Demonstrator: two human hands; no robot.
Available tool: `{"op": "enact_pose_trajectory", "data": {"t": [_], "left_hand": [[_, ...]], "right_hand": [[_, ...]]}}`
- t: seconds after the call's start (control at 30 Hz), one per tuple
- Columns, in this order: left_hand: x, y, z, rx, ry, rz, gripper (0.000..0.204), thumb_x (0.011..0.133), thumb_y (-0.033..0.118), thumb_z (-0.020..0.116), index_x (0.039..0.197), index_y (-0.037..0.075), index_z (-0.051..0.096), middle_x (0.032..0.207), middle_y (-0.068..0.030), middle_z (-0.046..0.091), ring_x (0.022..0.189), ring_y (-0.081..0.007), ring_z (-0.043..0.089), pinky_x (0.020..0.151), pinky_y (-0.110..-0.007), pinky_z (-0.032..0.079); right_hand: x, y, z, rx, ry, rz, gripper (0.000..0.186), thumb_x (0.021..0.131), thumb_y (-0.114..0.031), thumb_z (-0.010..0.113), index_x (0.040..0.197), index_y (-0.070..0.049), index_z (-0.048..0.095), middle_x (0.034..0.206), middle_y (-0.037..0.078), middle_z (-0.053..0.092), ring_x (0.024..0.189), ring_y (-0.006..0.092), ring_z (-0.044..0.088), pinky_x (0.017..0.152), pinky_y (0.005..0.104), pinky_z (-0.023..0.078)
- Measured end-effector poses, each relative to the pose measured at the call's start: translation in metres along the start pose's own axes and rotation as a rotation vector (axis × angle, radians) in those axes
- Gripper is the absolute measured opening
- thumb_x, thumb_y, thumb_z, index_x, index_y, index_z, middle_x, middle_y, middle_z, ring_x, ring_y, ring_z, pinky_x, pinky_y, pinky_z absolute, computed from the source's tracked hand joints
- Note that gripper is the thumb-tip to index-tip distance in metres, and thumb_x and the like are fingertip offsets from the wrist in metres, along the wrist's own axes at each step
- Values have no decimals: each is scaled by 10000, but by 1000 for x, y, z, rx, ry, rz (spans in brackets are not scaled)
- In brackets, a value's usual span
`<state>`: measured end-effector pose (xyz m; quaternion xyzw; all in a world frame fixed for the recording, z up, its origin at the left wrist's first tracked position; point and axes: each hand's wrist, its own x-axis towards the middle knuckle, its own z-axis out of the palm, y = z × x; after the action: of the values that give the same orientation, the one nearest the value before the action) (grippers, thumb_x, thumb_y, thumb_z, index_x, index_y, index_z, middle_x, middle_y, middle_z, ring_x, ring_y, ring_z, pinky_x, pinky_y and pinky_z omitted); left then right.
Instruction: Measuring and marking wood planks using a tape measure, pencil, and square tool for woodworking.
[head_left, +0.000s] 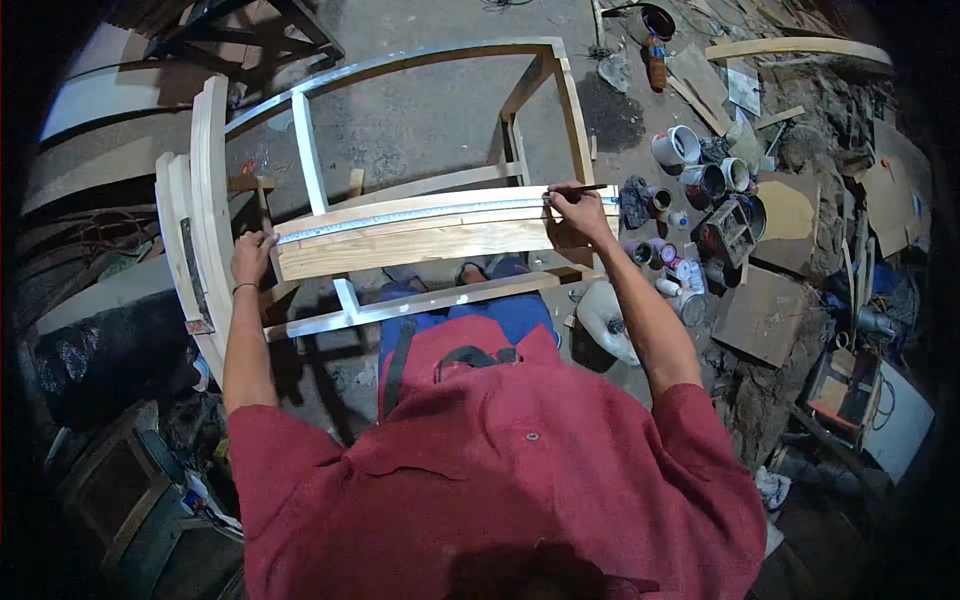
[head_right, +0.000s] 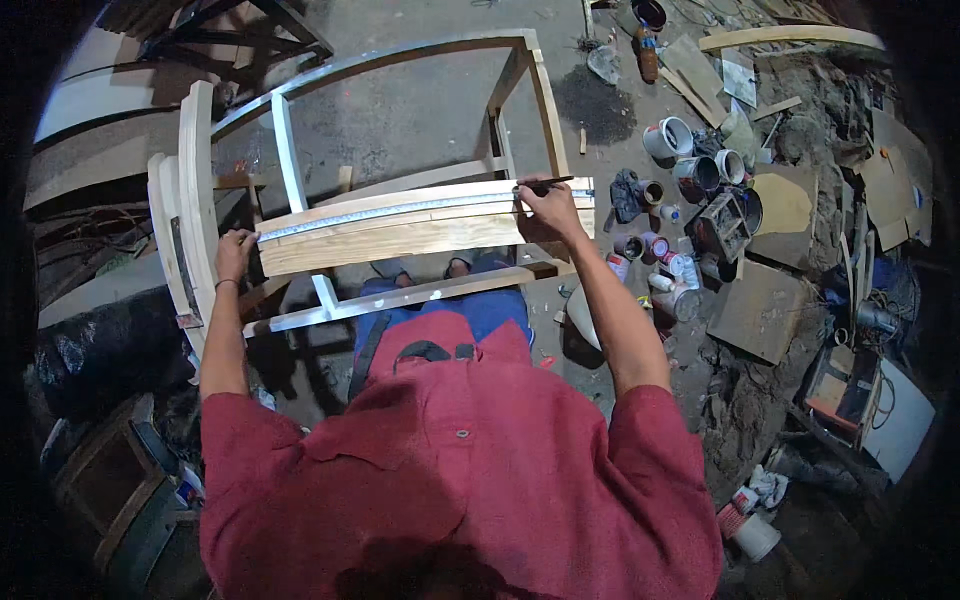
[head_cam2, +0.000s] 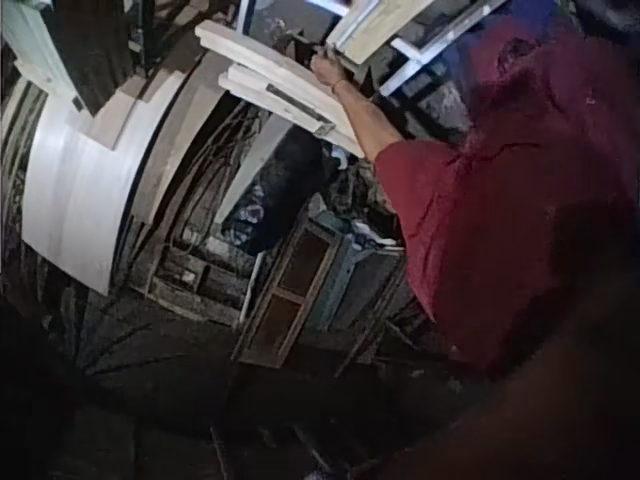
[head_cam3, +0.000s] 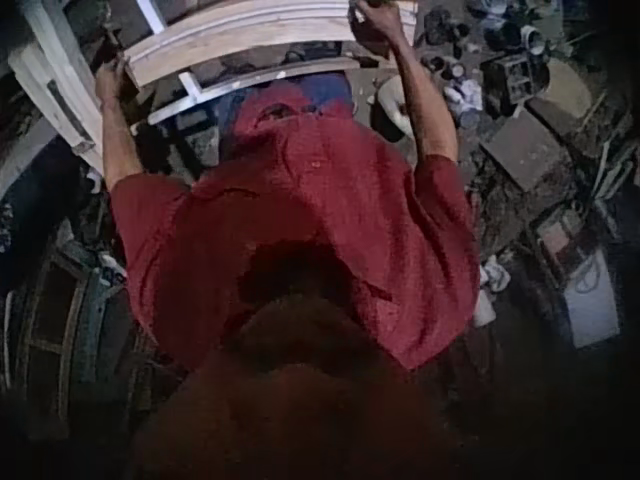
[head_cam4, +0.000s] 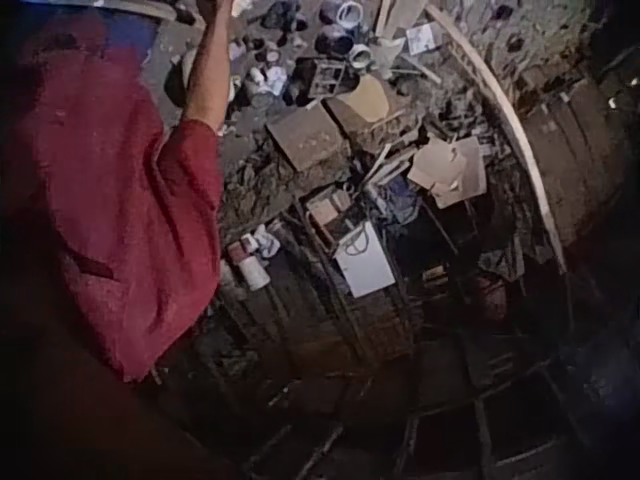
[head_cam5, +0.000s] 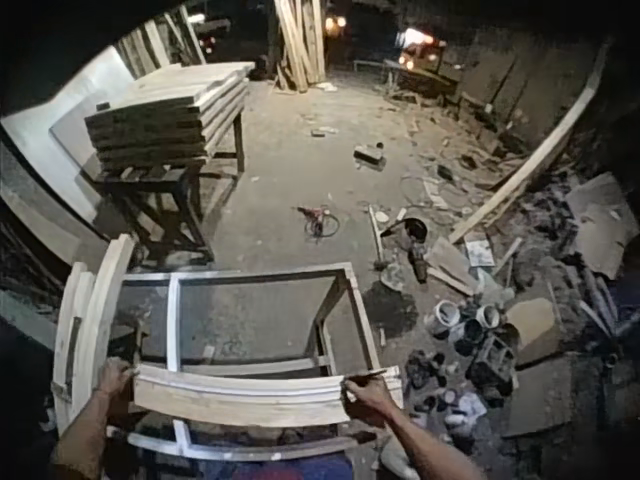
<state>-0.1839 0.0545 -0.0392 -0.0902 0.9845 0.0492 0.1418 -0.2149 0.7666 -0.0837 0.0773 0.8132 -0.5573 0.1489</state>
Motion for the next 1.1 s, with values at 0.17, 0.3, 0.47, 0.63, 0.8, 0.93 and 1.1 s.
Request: {"op": "enact_pose_trajectory", "data": {"t": [0.17,0.3,0.47,0.63,0.8,0.93,1.1], "left_hand": [[-1,15,-6,54,25,-16,429,976,514,674,1042,109,800,1021,-164,689,1041,-383,649,895,-507,520],[-4,28,-9,108,37,-51,397,971,522,677,1038,153,807,1051,-131,703,1083,-359,653,909,-495,535],[-8,29,-8,133,67,-49,411,986,510,661,1051,128,797,1040,-153,702,1066,-374,657,902,-496,530],[-3,43,-12,163,35,-61,439,1000,527,639,1076,121,789,1048,-193,701,1044,-412,665,906,-514,528],[-5,31,-9,146,50,-75,375,975,505,682,1057,162,810,1036,-159,707,1044,-382,665,881,-521,539],[-4,31,-7,109,31,-89,376,970,500,687,1059,156,809,1052,-155,707,1058,-381,664,886,-522,540],[-3,27,-6,124,32,-78,379,966,500,691,1052,150,811,1065,-157,706,1070,-384,662,901,-520,534]], "right_hand": [[2,-1,-15,-46,-72,-2,240,950,-184,751,1113,-9,767,1006,87,785,927,159,733,858,320,584],[0,-1,-17,-24,-66,-72,214,931,-185,723,1055,-16,768,985,103,782,916,199,750,856,332,583],[-4,-6,-20,-22,-42,-90,206,918,-179,733,1033,-11,770,975,87,768,920,184,729,862,328,570],[-4,2,-21,-58,-32,-37,232,920,-215,740,1052,-27,770,999,97,768,951,192,734,883,341,573],[-5,2,-19,-61,-35,-56,243,929,-229,725,1064,-30,765,1015,97,766,964,207,739,899,335,569],[-6,-4,-20,-45,-41,-69,238,935,-228,723,1064,-31,764,1028,98,767,975,218,746,903,343,572],[-6,-2,-19,-62,-23,-95,236,938,-227,726,1065,-32,762,1030,100,770,989,222,751,909,348,572]]}}
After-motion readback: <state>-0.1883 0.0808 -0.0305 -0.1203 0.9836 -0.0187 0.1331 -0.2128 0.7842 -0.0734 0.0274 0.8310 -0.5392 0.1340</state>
